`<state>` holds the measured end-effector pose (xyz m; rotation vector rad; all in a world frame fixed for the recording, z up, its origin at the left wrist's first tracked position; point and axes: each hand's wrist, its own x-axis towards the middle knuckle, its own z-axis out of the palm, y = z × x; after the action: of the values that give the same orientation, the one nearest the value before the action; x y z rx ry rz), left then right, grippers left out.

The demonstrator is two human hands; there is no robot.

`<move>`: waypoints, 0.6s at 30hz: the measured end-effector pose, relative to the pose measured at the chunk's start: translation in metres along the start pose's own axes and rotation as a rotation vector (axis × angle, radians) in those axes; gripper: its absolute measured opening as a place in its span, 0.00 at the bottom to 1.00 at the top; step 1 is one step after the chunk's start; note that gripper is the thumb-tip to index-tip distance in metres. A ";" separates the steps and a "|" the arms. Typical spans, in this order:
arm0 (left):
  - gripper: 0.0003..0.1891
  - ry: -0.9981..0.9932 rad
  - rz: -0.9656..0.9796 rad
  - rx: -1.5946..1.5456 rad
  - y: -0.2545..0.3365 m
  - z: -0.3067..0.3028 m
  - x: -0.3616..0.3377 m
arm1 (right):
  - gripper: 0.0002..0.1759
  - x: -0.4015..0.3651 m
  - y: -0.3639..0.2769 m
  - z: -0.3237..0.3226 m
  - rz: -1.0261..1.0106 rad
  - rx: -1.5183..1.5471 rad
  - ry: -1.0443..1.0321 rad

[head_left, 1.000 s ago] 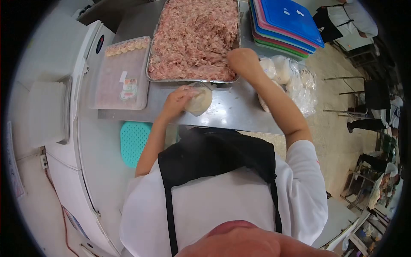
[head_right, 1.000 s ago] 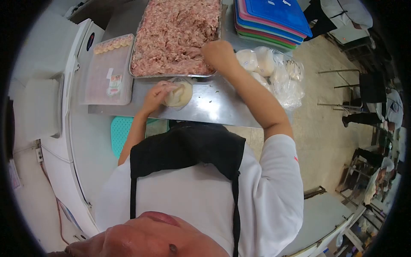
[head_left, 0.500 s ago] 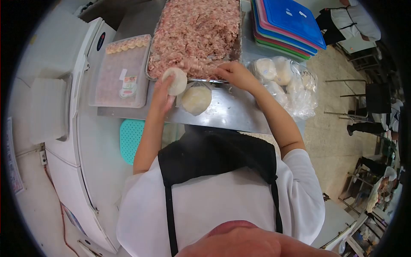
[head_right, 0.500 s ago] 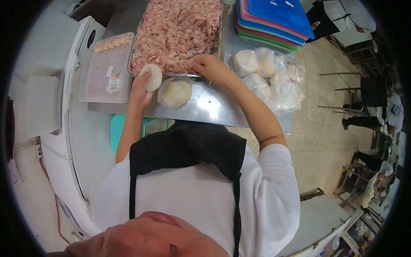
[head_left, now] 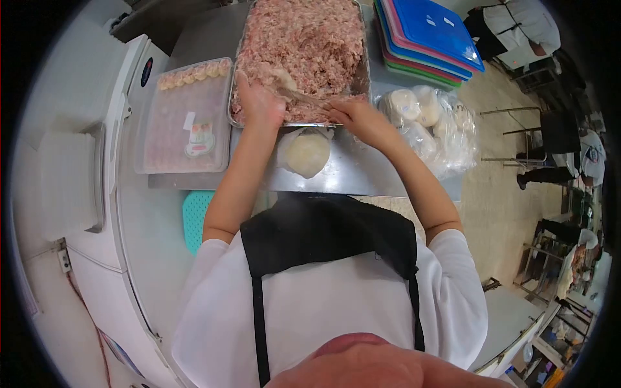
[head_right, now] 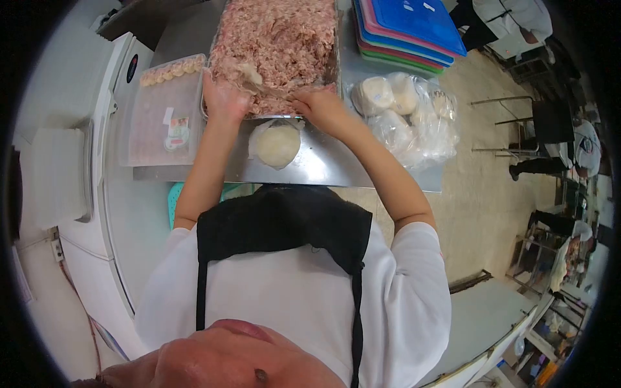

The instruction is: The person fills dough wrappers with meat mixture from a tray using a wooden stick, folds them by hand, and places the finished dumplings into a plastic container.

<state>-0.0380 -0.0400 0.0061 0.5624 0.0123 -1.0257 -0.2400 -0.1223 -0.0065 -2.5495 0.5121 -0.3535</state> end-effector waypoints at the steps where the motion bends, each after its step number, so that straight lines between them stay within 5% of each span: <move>1: 0.34 -0.009 0.029 0.028 0.000 -0.012 0.009 | 0.14 -0.003 -0.012 -0.010 0.059 -0.063 0.024; 4: 0.36 -0.924 -0.470 -0.582 0.002 -0.072 0.059 | 0.13 -0.008 -0.042 -0.026 0.139 -0.190 0.129; 7: 0.36 0.103 -0.122 0.130 0.010 0.019 -0.010 | 0.13 -0.002 -0.032 -0.011 0.100 -0.249 0.182; 9: 0.35 0.082 -0.112 0.187 0.011 0.008 -0.002 | 0.14 0.000 -0.041 -0.039 0.153 -0.351 0.036; 18: 0.25 0.033 -0.106 0.092 0.018 0.029 -0.008 | 0.14 -0.008 -0.045 -0.043 0.040 -0.196 0.166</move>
<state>-0.0346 -0.0395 0.0416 0.6684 0.0240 -1.1247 -0.2492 -0.1014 0.0515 -2.7070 0.6893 -0.5272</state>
